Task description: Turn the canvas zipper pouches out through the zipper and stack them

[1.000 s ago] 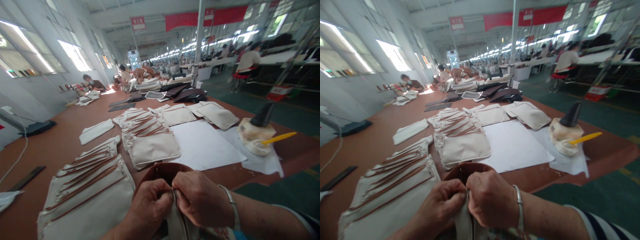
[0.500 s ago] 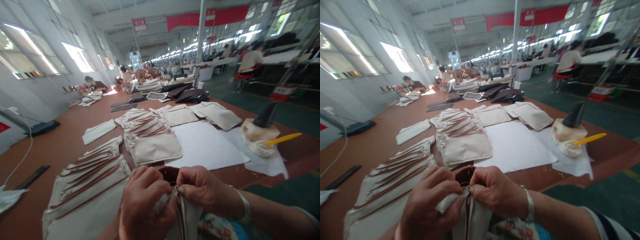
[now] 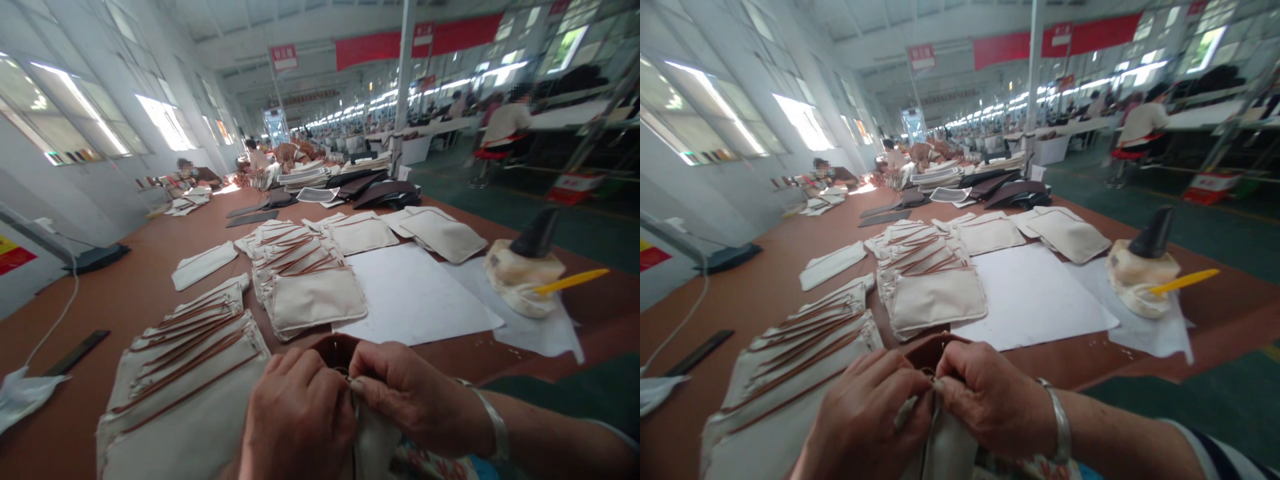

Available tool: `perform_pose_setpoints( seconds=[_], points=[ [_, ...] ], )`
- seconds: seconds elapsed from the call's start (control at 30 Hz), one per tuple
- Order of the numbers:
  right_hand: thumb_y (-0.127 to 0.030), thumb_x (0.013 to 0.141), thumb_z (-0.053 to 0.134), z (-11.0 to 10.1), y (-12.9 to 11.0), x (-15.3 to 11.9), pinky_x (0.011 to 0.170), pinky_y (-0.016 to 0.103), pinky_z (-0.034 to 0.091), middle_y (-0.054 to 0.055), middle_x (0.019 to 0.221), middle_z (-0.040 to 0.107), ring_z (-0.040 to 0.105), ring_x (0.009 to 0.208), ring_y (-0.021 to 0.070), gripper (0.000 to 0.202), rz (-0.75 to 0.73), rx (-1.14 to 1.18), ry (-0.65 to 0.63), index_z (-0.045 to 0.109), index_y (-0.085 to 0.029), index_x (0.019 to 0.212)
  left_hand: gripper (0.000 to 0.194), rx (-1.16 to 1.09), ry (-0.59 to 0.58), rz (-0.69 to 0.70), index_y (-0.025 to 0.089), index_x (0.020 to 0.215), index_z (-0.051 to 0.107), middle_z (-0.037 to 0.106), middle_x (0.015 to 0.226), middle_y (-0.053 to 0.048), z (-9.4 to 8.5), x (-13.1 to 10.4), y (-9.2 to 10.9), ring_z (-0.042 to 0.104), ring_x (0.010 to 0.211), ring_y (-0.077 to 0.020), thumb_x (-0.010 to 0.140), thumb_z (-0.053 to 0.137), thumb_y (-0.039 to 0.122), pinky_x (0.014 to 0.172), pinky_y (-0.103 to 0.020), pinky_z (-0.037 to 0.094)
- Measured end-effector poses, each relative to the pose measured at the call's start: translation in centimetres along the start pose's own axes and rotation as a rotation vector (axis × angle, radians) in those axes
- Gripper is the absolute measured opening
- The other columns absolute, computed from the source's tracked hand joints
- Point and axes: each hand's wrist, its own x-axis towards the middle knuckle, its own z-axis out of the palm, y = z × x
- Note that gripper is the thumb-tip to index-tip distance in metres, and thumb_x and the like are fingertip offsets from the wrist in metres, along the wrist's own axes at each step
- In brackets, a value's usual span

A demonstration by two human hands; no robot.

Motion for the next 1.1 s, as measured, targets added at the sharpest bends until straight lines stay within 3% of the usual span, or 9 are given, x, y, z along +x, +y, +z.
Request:
perform_pose_setpoints(
  seconds=[0.1, 0.2, 0.37, 0.5, 0.73, 0.87, 1.03, 1.1],
  points=[
    [-0.022, 0.089, 0.053, 0.3, -0.3, -0.2, 0.055, 0.02, 0.036, 0.001, 0.073, 0.059, 0.045, 0.063, 0.0111, 0.011, -0.031, -0.053, 0.02, 0.055, -0.015, 0.08, 0.021, 0.036, 0.042, -0.042, 0.019, 0.063, 0.058, 0.058, 0.064, -0.004, 1.0, -0.2, 0.1, 0.056, 0.065, -0.0212, 0.082, 0.054, 0.012, 0.064, -0.036, 0.041],
    [-0.023, 0.088, 0.053, 0.3, -0.3, -0.5, 0.054, 0.02, 0.035, 0.0, 0.073, 0.057, 0.045, 0.063, 0.0108, 0.012, -0.026, -0.041, 0.018, 0.053, -0.016, 0.079, 0.019, -0.081, 0.067, -0.115, 0.019, 0.063, 0.057, 0.058, 0.064, -0.004, 1.6, -0.3, -0.4, 0.056, 0.063, -0.0196, 0.08, 0.052, 0.011, 0.062, -0.033, 0.042],
    [-0.031, 0.091, 0.052, -0.4, 0.6, -0.3, 0.052, 0.019, 0.033, -0.001, 0.072, 0.052, 0.039, 0.062, 0.0105, 0.018, 0.055, 0.1, -0.043, 0.054, -0.015, 0.083, 0.015, -0.24, 0.107, -0.119, 0.02, 0.076, 0.068, 0.064, 0.07, -0.002, 0.4, -0.7, -1.1, 0.06, 0.067, -0.0167, 0.082, 0.06, 0.01, 0.066, -0.029, 0.046],
    [-0.031, 0.092, 0.051, -0.3, 0.7, 0.0, 0.055, 0.02, 0.036, 0.0, 0.075, 0.055, 0.042, 0.065, 0.0111, 0.02, 0.033, 0.071, -0.021, 0.056, -0.014, 0.084, 0.013, -0.206, 0.079, -0.059, 0.022, 0.088, 0.074, 0.069, 0.075, -0.004, -0.1, -0.8, -0.5, 0.061, 0.07, -0.0202, 0.08, 0.067, 0.014, 0.067, -0.032, 0.048],
    [-0.022, 0.09, 0.052, 0.3, -0.3, -0.5, 0.057, 0.021, 0.038, 0.001, 0.075, 0.059, 0.047, 0.065, 0.0119, 0.012, -0.049, -0.074, 0.037, 0.056, -0.015, 0.081, 0.018, -0.081, 0.088, -0.085, 0.02, 0.069, 0.068, 0.061, 0.065, -0.004, 1.2, -0.7, 0.3, 0.058, 0.066, -0.0202, 0.082, 0.058, 0.013, 0.064, -0.032, 0.045],
    [-0.021, 0.088, 0.054, 0.4, 0.1, -0.3, 0.055, 0.021, 0.036, 0.0, 0.073, 0.057, 0.045, 0.064, 0.0112, 0.009, -0.038, -0.047, 0.049, 0.054, -0.016, 0.08, 0.018, -0.228, 0.097, -0.232, 0.018, 0.061, 0.062, 0.059, 0.062, -0.003, 2.1, -0.4, 0.3, 0.058, 0.062, -0.0181, 0.075, 0.055, 0.01, 0.059, -0.029, 0.043],
    [-0.035, 0.089, 0.053, 0.0, 1.2, -0.2, 0.049, 0.02, 0.029, -0.003, 0.068, 0.044, 0.033, 0.059, 0.0094, 0.021, 0.065, 0.273, -0.071, 0.05, -0.016, 0.083, 0.017, -0.505, -0.046, -0.514, 0.017, 0.059, 0.06, 0.059, 0.06, -0.001, 2.3, -0.5, -1.1, 0.056, 0.053, -0.0128, 0.076, 0.058, 0.012, 0.047, -0.021, 0.041],
    [-0.039, 0.092, 0.051, -0.5, 1.6, -0.3, 0.049, 0.02, 0.027, -0.003, 0.069, 0.042, 0.032, 0.058, 0.0092, 0.024, 0.048, 0.375, -0.111, 0.049, -0.016, 0.086, 0.017, -0.57, -0.029, -0.502, 0.017, 0.062, 0.06, 0.06, 0.065, -0.002, 1.7, -0.3, -1.9, 0.058, 0.059, -0.0139, 0.078, 0.057, 0.013, 0.052, -0.022, 0.044]
  ],
)
